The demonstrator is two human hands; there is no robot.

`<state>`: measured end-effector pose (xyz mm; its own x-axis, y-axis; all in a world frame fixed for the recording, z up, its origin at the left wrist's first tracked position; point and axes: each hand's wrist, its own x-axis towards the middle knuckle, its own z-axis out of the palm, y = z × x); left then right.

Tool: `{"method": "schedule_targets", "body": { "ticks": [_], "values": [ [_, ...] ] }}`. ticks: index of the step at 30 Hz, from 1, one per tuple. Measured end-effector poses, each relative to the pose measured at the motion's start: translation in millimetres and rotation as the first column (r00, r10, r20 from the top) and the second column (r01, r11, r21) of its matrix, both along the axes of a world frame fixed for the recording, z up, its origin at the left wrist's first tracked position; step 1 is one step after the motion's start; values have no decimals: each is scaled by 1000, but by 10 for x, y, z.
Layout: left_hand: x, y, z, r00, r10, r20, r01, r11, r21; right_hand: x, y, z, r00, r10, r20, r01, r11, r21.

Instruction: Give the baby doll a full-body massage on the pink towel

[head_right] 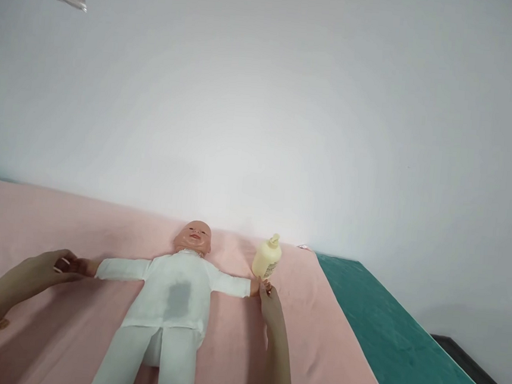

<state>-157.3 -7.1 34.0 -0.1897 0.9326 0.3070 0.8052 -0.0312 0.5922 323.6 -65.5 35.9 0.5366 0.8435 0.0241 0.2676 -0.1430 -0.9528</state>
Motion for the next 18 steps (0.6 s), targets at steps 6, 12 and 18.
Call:
{"method": "schedule_targets", "body": {
  "ticks": [6,12,18],
  "values": [
    [195,-36,428,985,15,170,-9,999,-35,-68,103,-21,999,-21,-29,24,995,101],
    [532,-177,570,945,-115,306,99,993,70,-316,80,83,997,71,-15,-64,956,288],
    [879,-238,451,829,-471,301,434,882,185,-705,-70,284,944,288,164,-329,868,372]
  ]
}}
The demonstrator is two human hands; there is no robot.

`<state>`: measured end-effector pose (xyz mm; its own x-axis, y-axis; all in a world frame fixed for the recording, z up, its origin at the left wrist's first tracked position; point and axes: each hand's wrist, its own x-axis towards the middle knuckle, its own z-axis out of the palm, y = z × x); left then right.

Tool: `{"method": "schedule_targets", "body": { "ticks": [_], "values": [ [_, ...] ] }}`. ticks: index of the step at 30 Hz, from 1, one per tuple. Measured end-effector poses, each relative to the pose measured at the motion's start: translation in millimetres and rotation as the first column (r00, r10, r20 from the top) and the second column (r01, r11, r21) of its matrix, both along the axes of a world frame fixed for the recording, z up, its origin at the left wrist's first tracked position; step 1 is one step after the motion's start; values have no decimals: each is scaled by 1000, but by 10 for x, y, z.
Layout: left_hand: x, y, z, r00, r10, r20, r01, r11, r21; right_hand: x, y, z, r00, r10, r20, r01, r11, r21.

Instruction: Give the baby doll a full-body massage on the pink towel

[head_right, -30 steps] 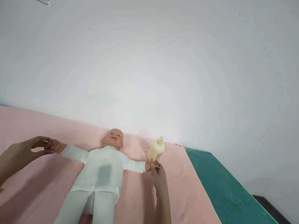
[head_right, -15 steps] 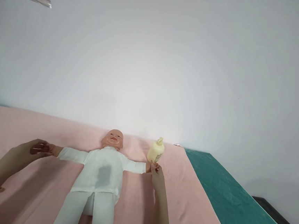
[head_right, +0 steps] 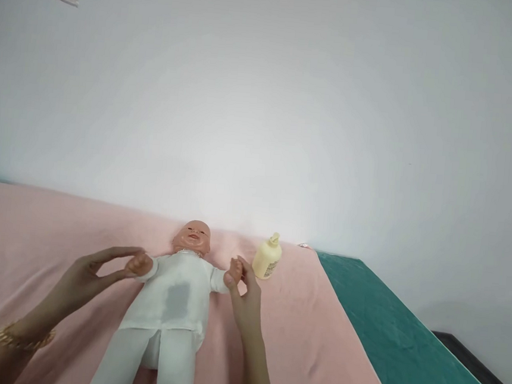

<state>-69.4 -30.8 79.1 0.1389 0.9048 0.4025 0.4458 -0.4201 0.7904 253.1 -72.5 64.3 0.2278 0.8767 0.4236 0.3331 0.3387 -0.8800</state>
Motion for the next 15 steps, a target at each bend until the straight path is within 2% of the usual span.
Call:
{"method": "schedule_targets", "body": {
  "ticks": [2,5,9,12,15],
  "values": [
    [135,-33,-43,992,-106,-67,112,990,88,-137,-64,46,988,102,118,-103,995,7],
    [307,-69,-117,955,-195,-223,256,923,289,-306,-121,66,917,223,330,-244,969,25],
    [414,-76,-200,903,-163,-398,351,814,462,-423,-120,33,790,278,546,-375,924,72],
    [441,-79,-219,881,-136,-454,386,760,522,-451,-111,16,757,265,598,-400,911,103],
    [472,-94,-211,874,-135,-467,402,741,538,-469,-113,14,738,248,627,-412,902,127]
  ]
}}
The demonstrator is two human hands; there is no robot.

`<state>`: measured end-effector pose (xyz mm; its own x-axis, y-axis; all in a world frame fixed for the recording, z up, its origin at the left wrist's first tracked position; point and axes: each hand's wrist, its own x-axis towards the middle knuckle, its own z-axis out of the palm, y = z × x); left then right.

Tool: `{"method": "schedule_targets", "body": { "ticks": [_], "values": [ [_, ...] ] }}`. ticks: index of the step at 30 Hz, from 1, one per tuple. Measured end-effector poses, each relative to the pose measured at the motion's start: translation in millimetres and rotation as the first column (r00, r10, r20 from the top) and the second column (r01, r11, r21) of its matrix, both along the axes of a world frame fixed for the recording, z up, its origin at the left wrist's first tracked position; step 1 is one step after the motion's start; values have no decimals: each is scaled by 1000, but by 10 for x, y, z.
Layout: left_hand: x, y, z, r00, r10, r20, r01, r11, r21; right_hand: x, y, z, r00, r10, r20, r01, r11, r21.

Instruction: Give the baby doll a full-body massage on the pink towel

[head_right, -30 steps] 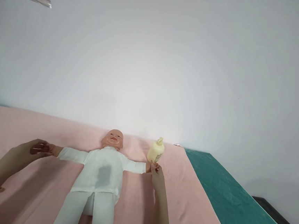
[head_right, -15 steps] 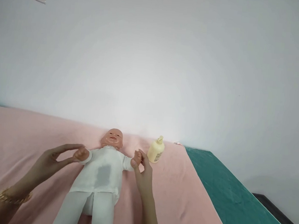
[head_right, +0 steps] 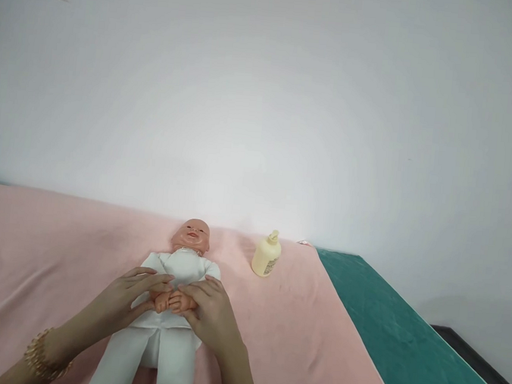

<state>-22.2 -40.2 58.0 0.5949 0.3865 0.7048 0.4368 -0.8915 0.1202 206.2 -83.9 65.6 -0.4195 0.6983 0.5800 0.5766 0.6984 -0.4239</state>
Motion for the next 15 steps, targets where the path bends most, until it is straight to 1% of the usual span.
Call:
{"method": "schedule_targets", "body": {
  "ticks": [4,7,8,10,11,13,14,15],
  "values": [
    [25,-15,23,1000,3,4,-3,1000,15,-27,-12,-5,1000,-3,19,2,1000,12],
    [-59,2,50,1000,20,22,-20,1000,7,-1,-23,8,1000,-22,11,22,1000,-16],
    [-116,14,65,998,42,43,-42,999,-13,30,-26,17,999,-46,-13,45,998,-36],
    [-271,46,111,985,132,108,-123,989,-87,135,-25,36,985,-136,-107,124,987,-106],
    [-362,64,142,971,192,144,-172,976,-137,208,-20,41,965,-199,-167,174,973,-154],
    [-559,101,217,921,345,183,-293,921,-257,381,1,32,896,-339,-287,269,928,-258],
    [-662,119,255,887,429,169,-361,874,-326,471,17,18,852,-400,-338,304,903,-303],
    [-767,138,288,847,517,124,-435,809,-396,557,34,-1,800,-457,-387,337,878,-341]
  ]
}}
